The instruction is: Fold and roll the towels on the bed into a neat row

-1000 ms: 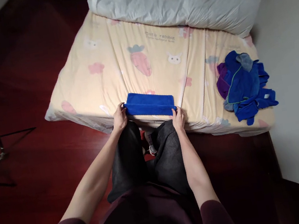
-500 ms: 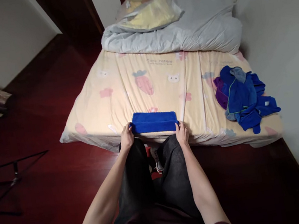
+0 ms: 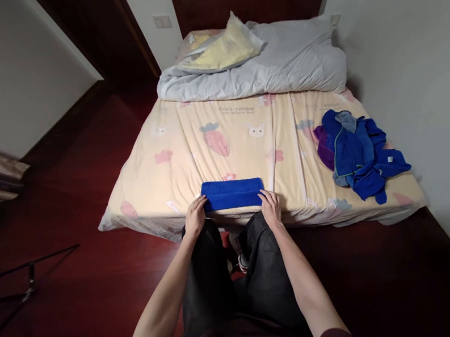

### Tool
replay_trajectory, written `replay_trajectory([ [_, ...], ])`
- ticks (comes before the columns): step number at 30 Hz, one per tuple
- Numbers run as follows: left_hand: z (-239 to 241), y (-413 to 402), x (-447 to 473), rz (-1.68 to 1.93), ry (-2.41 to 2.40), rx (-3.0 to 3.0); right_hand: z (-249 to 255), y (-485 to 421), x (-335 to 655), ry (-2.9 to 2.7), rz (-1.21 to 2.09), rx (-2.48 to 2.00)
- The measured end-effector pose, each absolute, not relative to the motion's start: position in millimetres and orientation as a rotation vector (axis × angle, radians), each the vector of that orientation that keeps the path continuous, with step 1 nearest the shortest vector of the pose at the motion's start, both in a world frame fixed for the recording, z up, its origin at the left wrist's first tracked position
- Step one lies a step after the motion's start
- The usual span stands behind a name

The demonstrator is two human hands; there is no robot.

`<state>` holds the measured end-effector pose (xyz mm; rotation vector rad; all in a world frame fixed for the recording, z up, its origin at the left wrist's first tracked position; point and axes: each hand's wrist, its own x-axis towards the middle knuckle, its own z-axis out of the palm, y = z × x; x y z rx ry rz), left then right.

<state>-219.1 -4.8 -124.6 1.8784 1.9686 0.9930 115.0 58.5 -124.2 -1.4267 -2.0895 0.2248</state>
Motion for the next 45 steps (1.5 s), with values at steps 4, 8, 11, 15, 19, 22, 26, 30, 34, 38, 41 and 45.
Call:
replay_trajectory([
  [4,-128.5,-6.5,-226.3,0.938,1.895,1.888,-125.4,59.7,111.9,-2.107,0.245,-1.449],
  [8,-128.9,-6.0,-232.5,0.866,1.854,1.935,-122.8,59.0,110.2,-2.138,0.249,-1.453],
  [11,-129.0,-3.7,-233.4,0.828,1.859,1.934,-120.8,58.0,110.6,-2.175,0.258,-1.474],
  [15,-127.9,-1.3,-230.0,0.852,1.891,1.902,-121.1,59.4,111.0,-2.172,0.28,-1.501],
  [19,-123.9,-1.6,-227.7,0.888,1.901,1.874,-121.7,61.4,111.1,-2.15,0.292,-1.484],
  [22,-120.7,-3.2,-228.8,0.915,1.892,1.855,-121.2,61.5,111.1,-2.133,0.294,-1.449],
  [26,-118.7,-5.3,-231.5,0.939,1.902,1.809,-120.8,61.6,110.9,-2.096,0.314,-1.469],
  [30,-120.7,-5.1,-232.3,0.949,1.982,1.708,-122.9,62.4,111.6,-2.078,0.308,-1.532],
  [34,-123.6,-4.2,-231.9,0.992,2.078,1.596,-126.6,63.0,112.6,-2.053,0.27,-1.562],
  [38,-122.2,-3.5,-230.1,0.964,2.157,1.542,-127.8,63.4,111.5,-2.063,0.232,-1.608],
  [41,-119.6,-2.3,-228.4,0.891,2.205,1.522,-126.9,64.0,109.8,-2.054,0.206,-1.683],
  [45,-116.9,-0.8,-226.8,0.795,2.26,1.493,-125.9,65.3,108.0,-2.06,0.216,-1.732],
])
